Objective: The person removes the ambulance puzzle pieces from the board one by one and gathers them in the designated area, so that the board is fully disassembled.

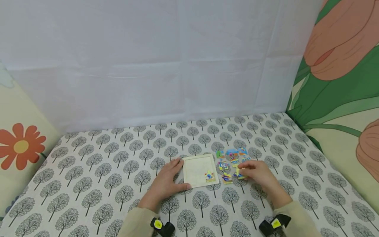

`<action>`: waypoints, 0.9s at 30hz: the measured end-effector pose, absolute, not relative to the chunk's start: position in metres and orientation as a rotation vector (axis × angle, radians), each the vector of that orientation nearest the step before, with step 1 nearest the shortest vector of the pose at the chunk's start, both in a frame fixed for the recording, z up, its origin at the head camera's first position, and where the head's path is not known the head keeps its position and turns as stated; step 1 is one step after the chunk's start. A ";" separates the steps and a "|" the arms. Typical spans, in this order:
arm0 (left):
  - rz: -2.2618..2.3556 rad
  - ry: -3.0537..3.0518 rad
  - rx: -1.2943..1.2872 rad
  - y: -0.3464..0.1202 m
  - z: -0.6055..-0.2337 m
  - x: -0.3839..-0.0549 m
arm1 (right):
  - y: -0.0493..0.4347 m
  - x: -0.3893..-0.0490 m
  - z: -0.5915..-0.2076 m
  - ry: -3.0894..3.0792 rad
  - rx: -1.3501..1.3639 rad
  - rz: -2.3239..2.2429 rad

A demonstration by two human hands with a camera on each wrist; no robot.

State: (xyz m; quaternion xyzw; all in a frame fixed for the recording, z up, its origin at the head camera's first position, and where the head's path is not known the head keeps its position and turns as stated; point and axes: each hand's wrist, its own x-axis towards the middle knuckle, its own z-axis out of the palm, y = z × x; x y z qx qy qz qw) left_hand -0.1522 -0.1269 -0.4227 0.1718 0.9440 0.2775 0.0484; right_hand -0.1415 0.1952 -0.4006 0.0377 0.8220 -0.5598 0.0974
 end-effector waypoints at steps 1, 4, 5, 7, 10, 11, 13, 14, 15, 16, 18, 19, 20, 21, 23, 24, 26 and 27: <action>0.846 2.878 0.522 -0.127 -0.422 -0.152 | 0.195 -0.141 -0.401 2.432 0.108 -1.645; 0.847 2.874 0.514 -0.127 -0.422 -0.152 | 0.193 -0.141 -0.401 2.446 0.126 -1.596; 0.848 2.872 0.512 -0.127 -0.422 -0.152 | 0.192 -0.141 -0.401 2.460 0.131 -1.574; 0.847 2.869 0.508 -0.126 -0.422 -0.152 | 0.190 -0.141 -0.402 2.490 0.149 -1.534; 0.852 2.868 0.502 -0.126 -0.422 -0.152 | 0.190 -0.141 -0.402 2.535 0.179 -1.487; 0.854 2.869 0.499 -0.126 -0.421 -0.152 | 0.190 -0.141 -0.402 2.545 0.181 -1.473; 0.857 2.870 0.499 -0.126 -0.421 -0.151 | 0.190 -0.141 -0.403 2.588 0.188 -1.418; 0.859 2.871 0.499 -0.126 -0.420 -0.151 | 0.190 -0.141 -0.403 2.616 0.189 -1.381; 0.861 2.871 0.502 -0.126 -0.420 -0.151 | 0.190 -0.142 -0.403 2.642 0.190 -1.344; 0.861 2.871 0.501 -0.126 -0.420 -0.151 | 0.190 -0.142 -0.403 2.671 0.188 -1.304; 0.858 2.871 0.503 -0.126 -0.419 -0.150 | 0.190 -0.142 -0.403 2.731 0.187 -1.221; 0.857 2.869 0.501 -0.126 -0.419 -0.150 | 0.189 -0.142 -0.402 2.749 0.183 -1.193; 0.857 2.868 0.498 -0.126 -0.419 -0.150 | 0.189 -0.141 -0.402 2.768 0.179 -1.163; 0.852 2.868 0.497 -0.126 -0.419 -0.150 | 0.189 -0.141 -0.402 2.782 0.178 -1.144; 0.852 2.865 0.492 -0.126 -0.420 -0.150 | 0.188 -0.141 -0.401 2.805 0.179 -1.109; 0.852 2.866 0.493 -0.126 -0.420 -0.150 | 0.187 -0.140 -0.400 2.813 0.182 -1.095; 0.854 2.864 0.494 -0.126 -0.420 -0.150 | 0.187 -0.140 -0.399 2.826 0.188 -1.075; 0.856 2.863 0.497 -0.126 -0.420 -0.150 | 0.187 -0.140 -0.399 2.830 0.191 -1.066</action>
